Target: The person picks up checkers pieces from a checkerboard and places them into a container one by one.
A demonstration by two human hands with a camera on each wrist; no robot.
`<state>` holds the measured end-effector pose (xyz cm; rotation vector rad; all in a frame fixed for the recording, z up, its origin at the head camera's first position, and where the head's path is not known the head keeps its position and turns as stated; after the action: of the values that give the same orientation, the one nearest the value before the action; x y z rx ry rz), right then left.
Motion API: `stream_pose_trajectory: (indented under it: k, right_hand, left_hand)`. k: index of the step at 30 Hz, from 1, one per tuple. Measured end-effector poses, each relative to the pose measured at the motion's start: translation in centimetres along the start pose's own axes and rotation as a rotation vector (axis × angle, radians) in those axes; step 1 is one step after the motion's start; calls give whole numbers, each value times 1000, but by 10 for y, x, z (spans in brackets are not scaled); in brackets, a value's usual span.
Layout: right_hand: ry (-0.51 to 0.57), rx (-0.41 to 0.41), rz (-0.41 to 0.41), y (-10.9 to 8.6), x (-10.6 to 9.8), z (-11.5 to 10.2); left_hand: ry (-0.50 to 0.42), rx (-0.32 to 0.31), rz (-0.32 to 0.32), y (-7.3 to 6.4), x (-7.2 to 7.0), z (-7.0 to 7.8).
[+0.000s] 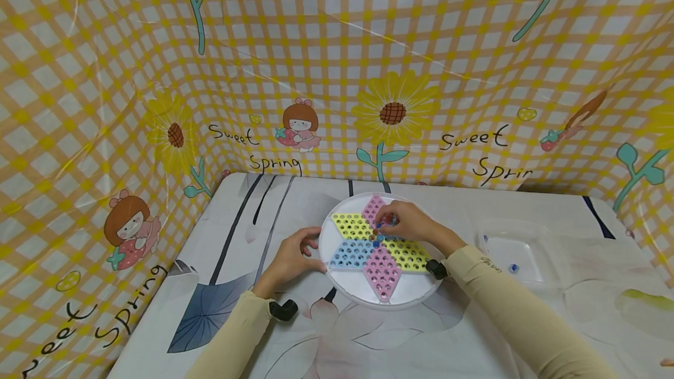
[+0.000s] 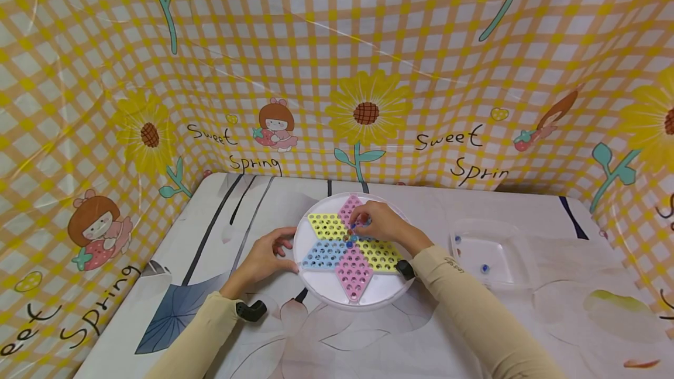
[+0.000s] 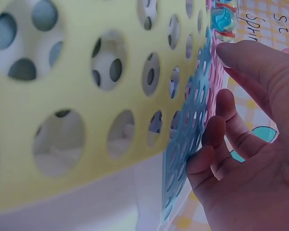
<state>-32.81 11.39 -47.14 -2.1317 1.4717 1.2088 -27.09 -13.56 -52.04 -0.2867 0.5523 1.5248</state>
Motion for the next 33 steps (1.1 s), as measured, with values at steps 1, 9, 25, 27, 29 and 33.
stream_pose_trajectory:
  k: [1, 9, 25, 27, 29, 33]
  right_hand:
    - [1, 0, 1, 0, -1, 0]
    - [10, -4, 36, 3, -11, -6]
    - [16, 17, 93, 4, -21, -6]
    - [16, 15, 101, 2, -24, -7]
    - [17, 11, 107, 0, -27, -8]
    - [16, -7, 117, -6, -33, -10]
  left_hand:
    - [0, -1, 1, 0, 0, 0]
    - [3, -2, -2, -2, 0, 1]
    - [2, 1, -4, 0, 1, 0]
    - [2, 4, -4, 0, 1, 0]
    - [5, 4, -4, 0, 1, 0]
    - [10, -2, -6, -1, 1, 0]
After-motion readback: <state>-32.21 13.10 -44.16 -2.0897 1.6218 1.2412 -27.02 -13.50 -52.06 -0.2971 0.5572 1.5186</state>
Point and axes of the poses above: each hand's wrist, its own y-axis towards the middle knuckle, its own x-axis out of the palm, z = x × y, the point moved 9 cm from there along y, towards the middle knuckle, and after that the axes turned 15 degrees about z, right-handed, at the moved point
